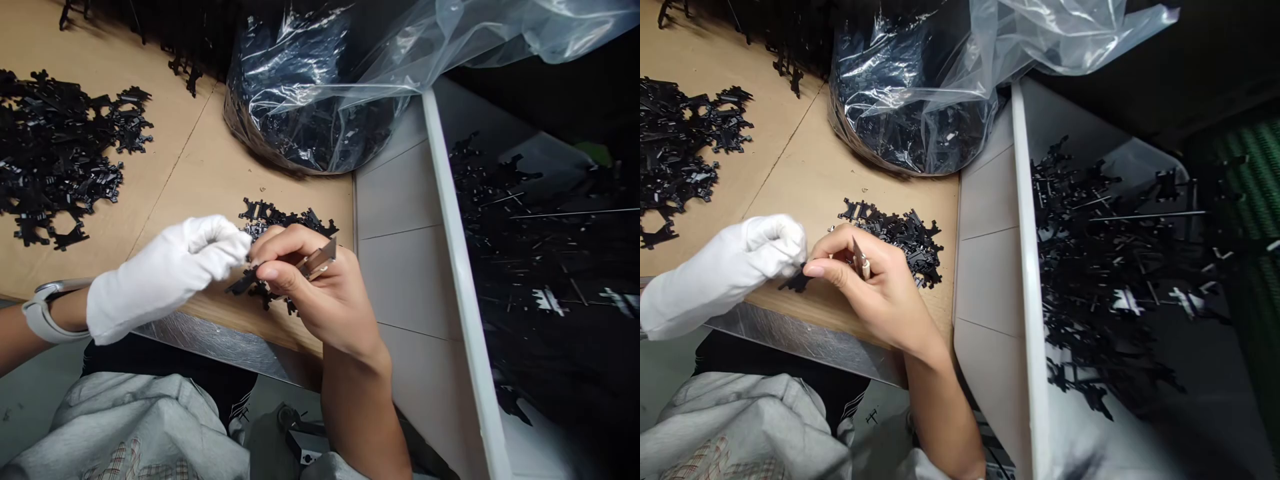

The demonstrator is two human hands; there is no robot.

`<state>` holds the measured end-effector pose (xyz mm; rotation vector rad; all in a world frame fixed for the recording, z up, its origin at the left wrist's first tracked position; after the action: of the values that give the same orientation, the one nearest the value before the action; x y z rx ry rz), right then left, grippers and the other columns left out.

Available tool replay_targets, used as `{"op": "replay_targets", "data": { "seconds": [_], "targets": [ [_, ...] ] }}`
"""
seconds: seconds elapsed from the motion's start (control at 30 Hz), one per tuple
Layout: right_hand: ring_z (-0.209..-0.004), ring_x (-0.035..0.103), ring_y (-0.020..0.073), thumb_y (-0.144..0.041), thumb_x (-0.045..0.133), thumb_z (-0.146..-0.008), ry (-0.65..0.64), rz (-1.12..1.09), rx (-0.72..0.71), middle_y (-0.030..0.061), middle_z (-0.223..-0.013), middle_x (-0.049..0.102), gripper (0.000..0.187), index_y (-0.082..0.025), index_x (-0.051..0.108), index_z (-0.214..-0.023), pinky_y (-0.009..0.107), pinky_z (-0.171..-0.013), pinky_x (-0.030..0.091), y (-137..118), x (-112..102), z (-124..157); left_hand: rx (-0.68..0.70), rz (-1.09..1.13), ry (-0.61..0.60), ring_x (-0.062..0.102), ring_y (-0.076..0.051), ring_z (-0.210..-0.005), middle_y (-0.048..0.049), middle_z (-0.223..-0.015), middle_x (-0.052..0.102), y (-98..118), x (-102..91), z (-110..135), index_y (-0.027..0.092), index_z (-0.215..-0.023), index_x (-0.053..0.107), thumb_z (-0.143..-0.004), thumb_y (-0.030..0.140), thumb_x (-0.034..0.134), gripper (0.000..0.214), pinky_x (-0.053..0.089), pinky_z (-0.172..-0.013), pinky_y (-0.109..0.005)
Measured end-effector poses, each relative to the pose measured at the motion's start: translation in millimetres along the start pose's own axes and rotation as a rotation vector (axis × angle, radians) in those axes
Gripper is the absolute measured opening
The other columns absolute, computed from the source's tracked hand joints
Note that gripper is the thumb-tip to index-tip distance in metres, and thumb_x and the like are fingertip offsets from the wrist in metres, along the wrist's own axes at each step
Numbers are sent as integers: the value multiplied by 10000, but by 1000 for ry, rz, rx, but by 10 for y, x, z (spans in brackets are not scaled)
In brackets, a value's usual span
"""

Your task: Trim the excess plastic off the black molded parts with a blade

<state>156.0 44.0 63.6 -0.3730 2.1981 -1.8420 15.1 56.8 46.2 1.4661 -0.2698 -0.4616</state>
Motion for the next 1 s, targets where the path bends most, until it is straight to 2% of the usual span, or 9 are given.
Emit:
{"op": "replay_targets", "data": {
  "seconds": [0.13,0.23,0.33,0.47,0.6,0.67,0.77,0.87,1.0],
  "targets": [
    [-669,637,101,-309,825,-921,6,-58,-13,-19,-717,694,213,-189,734,-770,254,-660,528,6,-6,-17,69,-55,77,340,-98,-534,66,-614,433,0,-65,-7,228,-668,453,-881,152,501,230,445,-596,-216],
    [-668,646,118,-306,828,-915,-8,-77,-46,-14,-692,688,219,-186,735,-756,276,-660,544,8,-3,-29,97,1,10,349,-108,-537,58,-618,427,-22,-29,-7,235,-663,426,-914,165,471,264,427,-575,-236],
    [-671,661,130,-304,826,-912,-8,-85,-67,-9,-691,687,215,-188,733,-756,282,-651,550,19,-15,-35,17,98,-77,395,-110,-564,56,-637,451,-41,33,3,233,-678,444,-917,197,489,246,448,-600,-234],
    [-656,657,128,-324,834,-905,28,-56,-37,-7,-700,699,226,-193,733,-751,277,-633,548,30,-30,-39,-19,136,-99,442,-103,-610,48,-696,516,30,73,33,215,-736,536,-922,221,504,188,491,-676,-219],
    [-636,624,102,-342,851,-894,56,65,-24,-18,-710,696,248,-192,721,-745,231,-591,508,-6,-33,-14,-62,147,-110,425,-96,-593,59,-663,495,36,110,46,214,-692,549,-873,301,606,208,437,-582,-206],
    [-651,604,106,-483,817,-901,81,155,-15,-9,-763,696,296,-200,754,-844,235,-581,491,-20,-58,23,-75,96,-76,434,-95,-594,59,-654,512,28,87,31,213,-679,563,-854,320,613,212,429,-578,-206],
    [-736,613,141,-657,577,-1002,87,281,-47,20,-891,697,489,-237,762,-1171,289,-672,533,-52,-85,94,-50,-14,-29,467,-108,-610,51,-647,526,52,28,-7,219,-663,549,-849,321,560,212,467,-630,-220],
    [-851,664,166,-457,461,-1117,82,422,-143,33,-980,718,366,-280,699,-1331,330,-793,567,-112,-62,153,-32,-20,-2,460,-116,-580,57,-590,451,68,-19,-34,236,-632,481,-840,291,519,219,507,-654,-226],
    [-832,698,178,-217,593,-1064,67,520,-268,37,-1047,770,315,-298,685,-1353,334,-779,592,-174,15,188,-26,30,2,472,-120,-604,35,-655,507,40,-41,-28,236,-684,504,-869,274,508,189,506,-630,-216]
  ]
}}
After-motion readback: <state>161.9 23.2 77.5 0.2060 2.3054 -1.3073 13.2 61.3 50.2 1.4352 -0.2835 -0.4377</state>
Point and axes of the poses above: each hand's wrist, its own z-axis away from the middle knuckle, its own x-axis out of the palm, y = z × x, the point moved 6 cm from there along -z, towards the middle knuckle
